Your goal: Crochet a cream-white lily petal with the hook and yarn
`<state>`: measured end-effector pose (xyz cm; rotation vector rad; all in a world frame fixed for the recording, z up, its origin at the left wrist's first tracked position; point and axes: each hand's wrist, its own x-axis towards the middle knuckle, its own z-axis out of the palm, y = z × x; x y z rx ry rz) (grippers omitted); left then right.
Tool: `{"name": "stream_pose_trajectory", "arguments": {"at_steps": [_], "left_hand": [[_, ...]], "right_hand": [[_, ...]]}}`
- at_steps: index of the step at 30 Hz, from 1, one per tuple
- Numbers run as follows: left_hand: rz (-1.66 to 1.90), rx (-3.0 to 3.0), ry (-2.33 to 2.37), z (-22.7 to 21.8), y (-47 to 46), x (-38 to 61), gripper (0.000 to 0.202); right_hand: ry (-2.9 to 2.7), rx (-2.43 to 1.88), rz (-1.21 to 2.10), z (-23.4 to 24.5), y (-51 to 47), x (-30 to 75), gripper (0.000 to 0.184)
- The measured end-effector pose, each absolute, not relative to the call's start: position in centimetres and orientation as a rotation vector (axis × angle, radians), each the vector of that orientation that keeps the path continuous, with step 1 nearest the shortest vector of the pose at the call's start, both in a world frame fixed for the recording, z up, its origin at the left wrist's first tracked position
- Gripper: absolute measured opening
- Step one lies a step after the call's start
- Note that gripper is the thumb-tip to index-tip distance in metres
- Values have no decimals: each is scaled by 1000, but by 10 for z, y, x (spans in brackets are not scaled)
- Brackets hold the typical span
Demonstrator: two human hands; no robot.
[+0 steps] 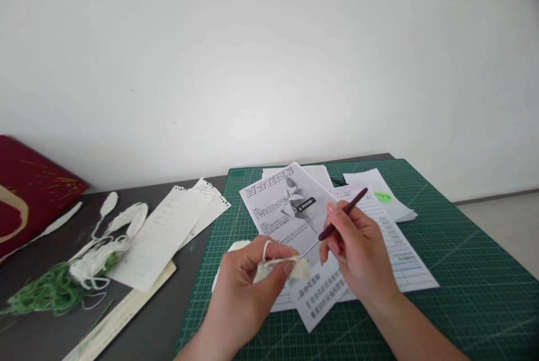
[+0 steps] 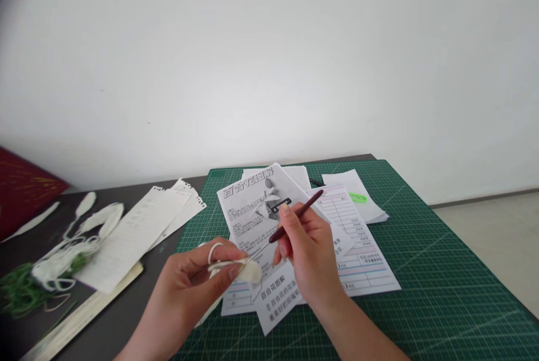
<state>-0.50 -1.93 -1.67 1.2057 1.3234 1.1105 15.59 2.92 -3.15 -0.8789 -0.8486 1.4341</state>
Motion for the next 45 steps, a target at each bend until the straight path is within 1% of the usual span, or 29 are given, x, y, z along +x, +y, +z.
{"name": "stream_pose_trajectory", "arguments": {"at_steps": [2, 5, 7, 9, 11, 15, 16, 17, 19, 20, 21, 23, 25, 30, 33, 35, 40, 45], "left_hand": [[1144, 1236, 1355, -15, -21, -4, 8], [1167, 1138, 1279, -16, -21, -4, 8], [1174, 1033, 1202, -19, -20, -6, 20], [1182, 954, 1162, -21, -19, -8, 27], [1188, 908, 1152, -19, -19, -10, 27], [1182, 856, 1132, -11, -19, -10, 19], [1187, 844, 1129, -9, -19, -10, 22], [1193, 831, 1129, -8, -20, -10, 30], [1217, 811, 1123, -7, -21, -9, 52], [1230, 807, 1119, -8, -22, -9, 60], [1236, 812, 1114, -9, -22, -9, 63], [1249, 835, 1106, -12, -23, -10, 61], [1270, 858, 1112, -14, -22, -10, 54], [1256, 830, 1143, -18, -22, -9, 22], [1230, 807, 1139, -15, -22, -8, 12], [1238, 793, 1151, -10, -22, -6, 10], [1291, 725, 1223, 3, -23, 1, 11], [1269, 750, 1182, -1, -23, -2, 9]], "right_hand": [[-850, -881, 1442, -31, 29, 156, 32], [-790, -878, 1499, -29, 30, 154, 33], [-725, -858, 1498, -27, 31, 154, 33], [-679, -825, 1436, -25, 30, 154, 33], [-676, -794, 1357, -24, 28, 154, 30], [-772, -711, 1282, -24, 21, 155, 24], [-795, -687, 1279, -24, 20, 155, 23], [-813, -664, 1277, -24, 18, 154, 23], [-842, -626, 1266, -24, 16, 154, 22], [-860, -612, 1258, -25, 15, 154, 22], [-878, -603, 1250, -25, 14, 154, 22], [-913, -595, 1235, -26, 13, 155, 22], [-933, -600, 1225, -26, 13, 155, 22], [-939, -627, 1199, -27, 11, 155, 22], [-964, -630, 1178, -27, 9, 156, 22], [-1011, -629, 1151, -28, 8, 157, 23], [-1104, -625, 1074, -32, 6, 158, 23], [-1103, -646, 1058, -32, 5, 157, 22]]}}
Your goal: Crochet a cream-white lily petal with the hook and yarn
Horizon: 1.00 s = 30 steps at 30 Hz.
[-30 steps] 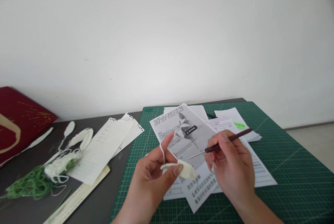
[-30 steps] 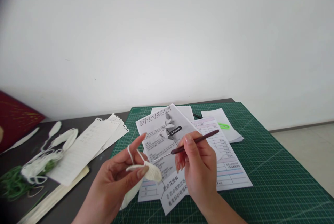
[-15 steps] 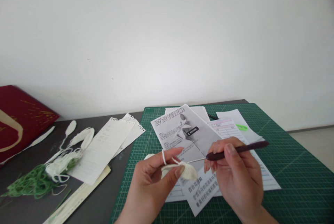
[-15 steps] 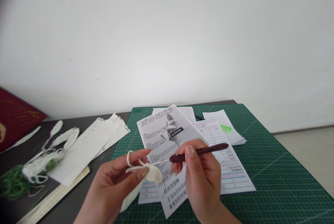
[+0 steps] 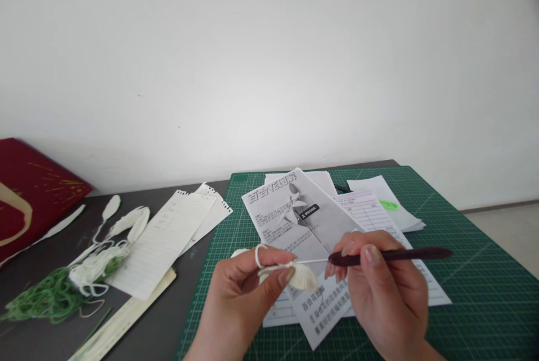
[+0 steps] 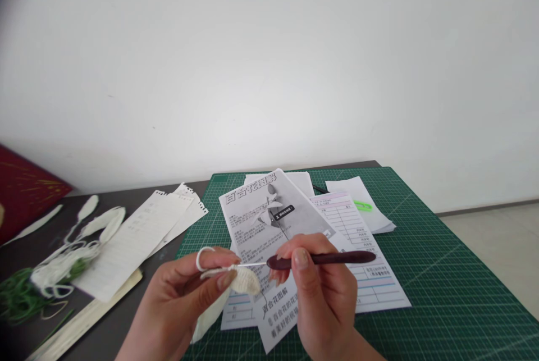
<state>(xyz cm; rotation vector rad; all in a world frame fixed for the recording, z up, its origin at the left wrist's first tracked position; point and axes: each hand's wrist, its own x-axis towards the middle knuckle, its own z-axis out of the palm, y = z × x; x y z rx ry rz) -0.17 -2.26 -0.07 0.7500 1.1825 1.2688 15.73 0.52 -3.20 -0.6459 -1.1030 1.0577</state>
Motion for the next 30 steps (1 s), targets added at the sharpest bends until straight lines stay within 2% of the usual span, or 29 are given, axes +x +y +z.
{"name": "stream_pose_trajectory", "arguments": {"at_steps": [14, 23, 30], "left_hand": [[1291, 817, 1142, -6, -22, -5, 8], [1289, 649, 1040, -9, -21, -6, 11], [1368, 642, 1015, -14, -22, -7, 42]], "right_hand": [[-1141, -625, 1065, -35, 3, 156, 20], [-1155, -630, 1051, -37, 3, 152, 14], [-1377, -638, 920, -35, 5, 146, 27]]}}
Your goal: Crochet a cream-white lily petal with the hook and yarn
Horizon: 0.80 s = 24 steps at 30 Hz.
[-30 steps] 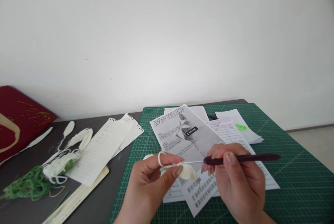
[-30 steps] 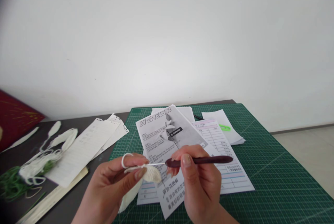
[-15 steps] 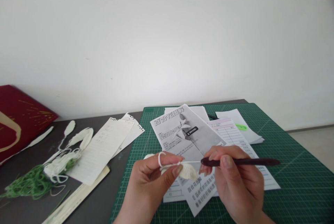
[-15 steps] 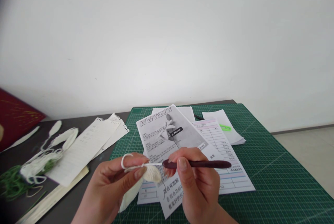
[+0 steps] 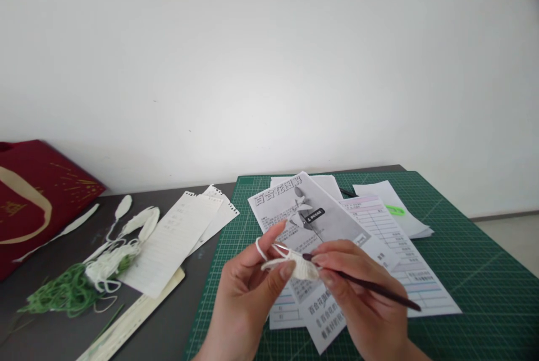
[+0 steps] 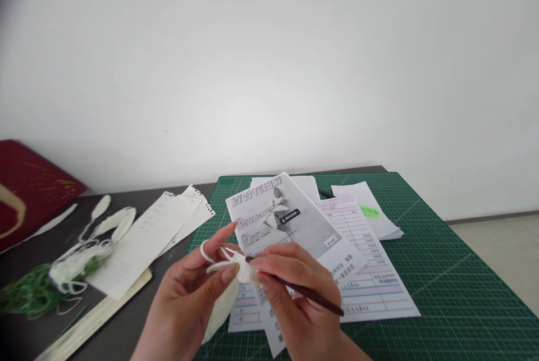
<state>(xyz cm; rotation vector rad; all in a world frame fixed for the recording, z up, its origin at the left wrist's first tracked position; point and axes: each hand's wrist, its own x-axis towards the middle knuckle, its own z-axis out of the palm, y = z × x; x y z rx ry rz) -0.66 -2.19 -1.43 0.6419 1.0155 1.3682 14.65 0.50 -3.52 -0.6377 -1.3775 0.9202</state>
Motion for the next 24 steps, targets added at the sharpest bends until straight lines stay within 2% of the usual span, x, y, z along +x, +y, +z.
{"name": "stream_pose_trajectory", "arguments": {"at_steps": [2, 7, 9, 12, 17, 20, 24], "left_hand": [[1416, 727, 1046, -15, -21, -5, 48], [1488, 822, 1150, -11, -24, 4, 76], [1505, 799, 1151, -9, -26, 8, 80], [1500, 781, 1108, -9, -26, 10, 84], [1530, 840, 995, -11, -24, 9, 101], [1508, 806, 974, -7, -24, 8, 102], [1505, 707, 954, 0, -25, 6, 94]], "right_hand": [[-1369, -645, 961, -35, 6, 144, 27], [-1086, -738, 1323, -33, 9, 135, 17], [-1007, -760, 1418, -32, 10, 133, 16], [-970, -753, 1453, -32, 10, 132, 15], [-982, -696, 1408, -38, 12, 134, 15], [-920, -682, 1427, -42, 13, 134, 15], [-779, -704, 1522, -44, 12, 134, 17]]}}
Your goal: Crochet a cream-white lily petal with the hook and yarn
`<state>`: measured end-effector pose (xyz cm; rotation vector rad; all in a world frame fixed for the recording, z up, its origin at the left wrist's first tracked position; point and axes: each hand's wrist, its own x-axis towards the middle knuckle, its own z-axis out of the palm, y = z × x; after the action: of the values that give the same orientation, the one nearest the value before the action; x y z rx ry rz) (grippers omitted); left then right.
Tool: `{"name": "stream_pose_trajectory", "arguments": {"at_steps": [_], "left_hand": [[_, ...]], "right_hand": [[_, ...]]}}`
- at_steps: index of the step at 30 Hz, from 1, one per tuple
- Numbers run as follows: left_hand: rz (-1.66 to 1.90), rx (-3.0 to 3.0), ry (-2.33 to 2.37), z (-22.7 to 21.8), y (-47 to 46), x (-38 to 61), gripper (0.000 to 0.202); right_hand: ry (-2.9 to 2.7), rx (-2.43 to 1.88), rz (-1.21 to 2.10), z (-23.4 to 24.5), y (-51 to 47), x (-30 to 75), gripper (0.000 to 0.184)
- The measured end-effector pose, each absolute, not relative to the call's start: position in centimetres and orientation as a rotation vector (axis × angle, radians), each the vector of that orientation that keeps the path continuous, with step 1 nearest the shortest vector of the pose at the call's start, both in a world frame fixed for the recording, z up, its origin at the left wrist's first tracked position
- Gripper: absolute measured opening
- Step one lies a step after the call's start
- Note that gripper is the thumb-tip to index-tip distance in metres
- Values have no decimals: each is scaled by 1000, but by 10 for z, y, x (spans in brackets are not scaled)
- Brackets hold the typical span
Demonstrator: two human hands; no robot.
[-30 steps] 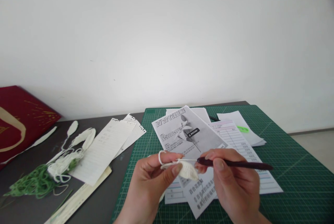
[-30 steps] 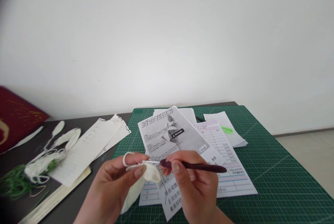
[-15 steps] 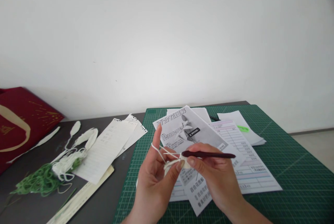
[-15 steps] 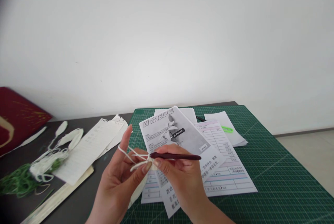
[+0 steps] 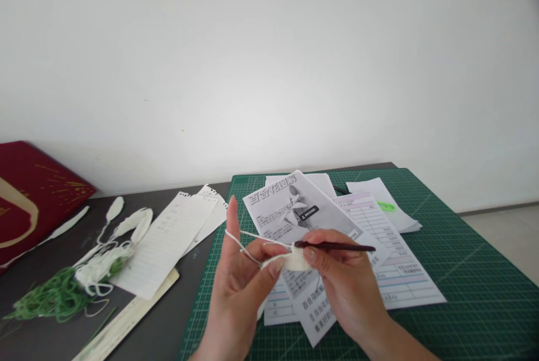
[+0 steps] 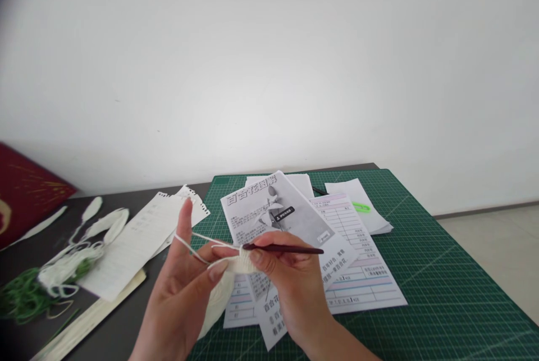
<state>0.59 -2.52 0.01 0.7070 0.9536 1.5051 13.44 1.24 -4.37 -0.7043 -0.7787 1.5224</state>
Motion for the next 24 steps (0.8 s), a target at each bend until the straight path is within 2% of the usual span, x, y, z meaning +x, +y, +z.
{"name": "stream_pose_trajectory", "arguments": {"at_steps": [3, 10, 12, 16, 19, 21, 24], "left_hand": [[1528, 632, 972, 1, -24, 1, 78], [1563, 628, 1138, -2, 8, -40, 21], [1523, 632, 1172, -1, 20, -62, 21], [1559, 593, 1243, 3, 31, -106, 5], [1566, 581, 1281, 4, 30, -128, 11], [1497, 592, 1303, 5, 29, -132, 13], [1365, 612, 1272, 10, 25, -114, 16]], "right_hand": [[-775, -674, 1555, -44, 12, 136, 18], [-1005, -621, 1352, -39, 16, 145, 18], [-1125, -629, 1216, -34, 15, 149, 22], [-1459, -674, 867, -24, 11, 160, 31], [-1586, -643, 720, -21, 8, 163, 37], [-1522, -608, 804, -21, 8, 161, 36], [-1279, -606, 1120, -24, 12, 157, 27]]}}
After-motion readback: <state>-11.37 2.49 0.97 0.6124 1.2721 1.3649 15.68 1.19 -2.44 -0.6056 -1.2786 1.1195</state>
